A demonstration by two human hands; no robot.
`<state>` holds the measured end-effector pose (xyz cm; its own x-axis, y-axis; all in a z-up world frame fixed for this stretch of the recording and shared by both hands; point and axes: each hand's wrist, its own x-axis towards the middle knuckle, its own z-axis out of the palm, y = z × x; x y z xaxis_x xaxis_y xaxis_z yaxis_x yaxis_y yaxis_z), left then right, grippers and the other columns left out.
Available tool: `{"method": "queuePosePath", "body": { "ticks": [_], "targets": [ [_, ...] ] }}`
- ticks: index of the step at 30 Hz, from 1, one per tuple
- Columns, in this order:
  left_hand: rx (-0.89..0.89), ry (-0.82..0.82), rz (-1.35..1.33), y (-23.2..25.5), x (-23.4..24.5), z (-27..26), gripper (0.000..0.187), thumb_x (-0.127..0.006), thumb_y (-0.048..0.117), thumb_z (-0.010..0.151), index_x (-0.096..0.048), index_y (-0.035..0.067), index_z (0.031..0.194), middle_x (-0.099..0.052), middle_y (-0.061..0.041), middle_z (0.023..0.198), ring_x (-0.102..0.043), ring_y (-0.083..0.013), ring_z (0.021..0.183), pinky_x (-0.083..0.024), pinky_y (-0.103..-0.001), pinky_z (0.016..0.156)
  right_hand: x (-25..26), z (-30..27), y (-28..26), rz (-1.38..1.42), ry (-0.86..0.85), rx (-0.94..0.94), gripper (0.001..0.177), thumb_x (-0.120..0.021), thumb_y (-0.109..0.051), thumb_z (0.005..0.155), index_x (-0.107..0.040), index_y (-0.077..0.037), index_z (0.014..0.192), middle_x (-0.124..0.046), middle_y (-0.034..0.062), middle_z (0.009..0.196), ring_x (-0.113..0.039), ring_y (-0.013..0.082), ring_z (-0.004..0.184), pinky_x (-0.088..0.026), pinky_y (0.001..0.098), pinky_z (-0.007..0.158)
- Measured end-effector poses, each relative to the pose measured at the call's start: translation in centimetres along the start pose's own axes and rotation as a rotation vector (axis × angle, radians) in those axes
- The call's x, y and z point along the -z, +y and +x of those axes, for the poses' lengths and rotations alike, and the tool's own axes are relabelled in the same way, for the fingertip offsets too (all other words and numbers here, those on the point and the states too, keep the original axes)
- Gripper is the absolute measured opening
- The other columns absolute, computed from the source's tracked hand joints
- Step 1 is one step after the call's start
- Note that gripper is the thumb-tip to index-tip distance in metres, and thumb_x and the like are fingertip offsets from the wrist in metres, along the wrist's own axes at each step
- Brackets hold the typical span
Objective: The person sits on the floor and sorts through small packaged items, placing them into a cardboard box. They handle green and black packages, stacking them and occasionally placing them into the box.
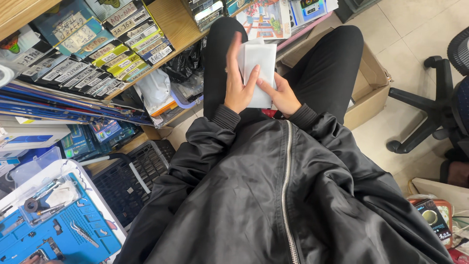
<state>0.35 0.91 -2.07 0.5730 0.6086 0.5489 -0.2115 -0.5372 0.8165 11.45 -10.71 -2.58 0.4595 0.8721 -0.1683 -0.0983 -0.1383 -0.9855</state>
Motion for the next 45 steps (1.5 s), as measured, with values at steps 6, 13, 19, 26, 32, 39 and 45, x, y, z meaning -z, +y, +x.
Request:
{"method": "queuePosePath", "body": {
  "ticks": [6, 13, 19, 26, 32, 39, 45],
  "targets": [
    [0.329, 0.092, -0.596, -4.1, -0.5, -0.2, 0.065, -0.058, 0.031, 0.107, -0.026, 0.012, 0.160, -0.023, -0.016, 0.170, -0.027, -0.0257, 0.158, -0.034, -0.041, 0.127, 0.6, 0.4, 1.3, 0.249, -0.048, -0.055, 0.041, -0.064, -0.036, 0.098, -0.063, -0.005, 0.126, -0.074, 0.0077, 0.117, -0.073, 0.0167, 0.097, -0.063, 0.0293, 0.082],
    [0.705, -0.015, -1.201, 0.6, -0.7, 0.5, 0.077, -0.060, 0.053, 0.094, -0.026, 0.035, 0.161, -0.065, -0.027, 0.126, -0.071, -0.0348, 0.093, -0.059, -0.043, 0.084, 0.2, -0.3, 0.7, 0.075, -0.240, -0.244, 0.046, -0.061, -0.052, 0.096, -0.065, -0.008, 0.083, -0.067, 0.0053, 0.070, -0.057, 0.0126, 0.045, -0.042, 0.0236, 0.033],
    [0.747, 0.057, -1.233, -1.2, -0.9, 1.5, 0.062, -0.059, 0.039, 0.098, -0.037, 0.034, 0.156, -0.060, -0.016, 0.091, -0.061, -0.0248, 0.066, -0.056, -0.041, 0.069, -0.5, -0.2, 0.0, 0.048, -0.240, -0.248, 0.039, -0.062, -0.047, 0.097, -0.066, -0.010, 0.106, -0.071, -0.0003, 0.097, -0.066, 0.0089, 0.084, -0.052, 0.0212, 0.070],
    [0.612, 0.474, -0.873, -2.0, -4.7, 5.5, 0.031, -0.053, 0.040, 0.096, -0.057, 0.014, 0.111, -0.061, -0.014, 0.108, -0.067, -0.0311, 0.089, -0.060, -0.046, 0.079, 2.5, 1.6, -3.2, 0.539, 0.124, -0.272, 0.042, -0.057, -0.051, 0.095, -0.065, -0.012, 0.106, -0.067, 0.0050, 0.090, -0.067, 0.0212, 0.073, -0.049, 0.0295, 0.058],
    [0.446, 0.112, -0.890, 1.2, -9.4, 7.6, 0.023, -0.058, 0.031, 0.102, -0.045, 0.022, 0.118, -0.060, -0.016, 0.099, -0.065, -0.0327, 0.088, -0.052, -0.048, 0.087, 7.7, 1.9, -3.5, 0.305, 0.213, -0.073, 0.022, -0.068, -0.034, 0.096, -0.062, -0.016, 0.106, -0.064, -0.0024, 0.102, -0.061, 0.0088, 0.085, -0.048, 0.0217, 0.066],
    [0.321, -0.250, -0.875, -0.9, -10.7, 9.0, 0.054, -0.057, 0.039, 0.105, -0.028, 0.022, 0.147, -0.062, -0.029, 0.126, -0.064, -0.0415, 0.126, -0.054, -0.057, 0.108, 15.7, 1.3, -5.3, 0.109, 0.104, 0.007, 0.028, -0.077, -0.016, 0.094, -0.069, -0.008, 0.120, -0.073, 0.0065, 0.096, -0.073, 0.0129, 0.086, -0.065, 0.0308, 0.074],
    [0.497, -0.360, -0.965, -2.3, -13.7, 8.0, 0.054, -0.063, 0.026, 0.101, -0.040, 0.001, 0.142, -0.066, -0.026, 0.115, -0.062, -0.0391, 0.127, -0.047, -0.054, 0.112, 18.9, 1.8, -5.8, 0.115, -0.038, -0.070, 0.022, -0.072, -0.021, 0.096, -0.069, -0.009, 0.114, -0.076, 0.0059, 0.101, -0.070, 0.0120, 0.088, -0.065, 0.0370, 0.079]
  ]
}}
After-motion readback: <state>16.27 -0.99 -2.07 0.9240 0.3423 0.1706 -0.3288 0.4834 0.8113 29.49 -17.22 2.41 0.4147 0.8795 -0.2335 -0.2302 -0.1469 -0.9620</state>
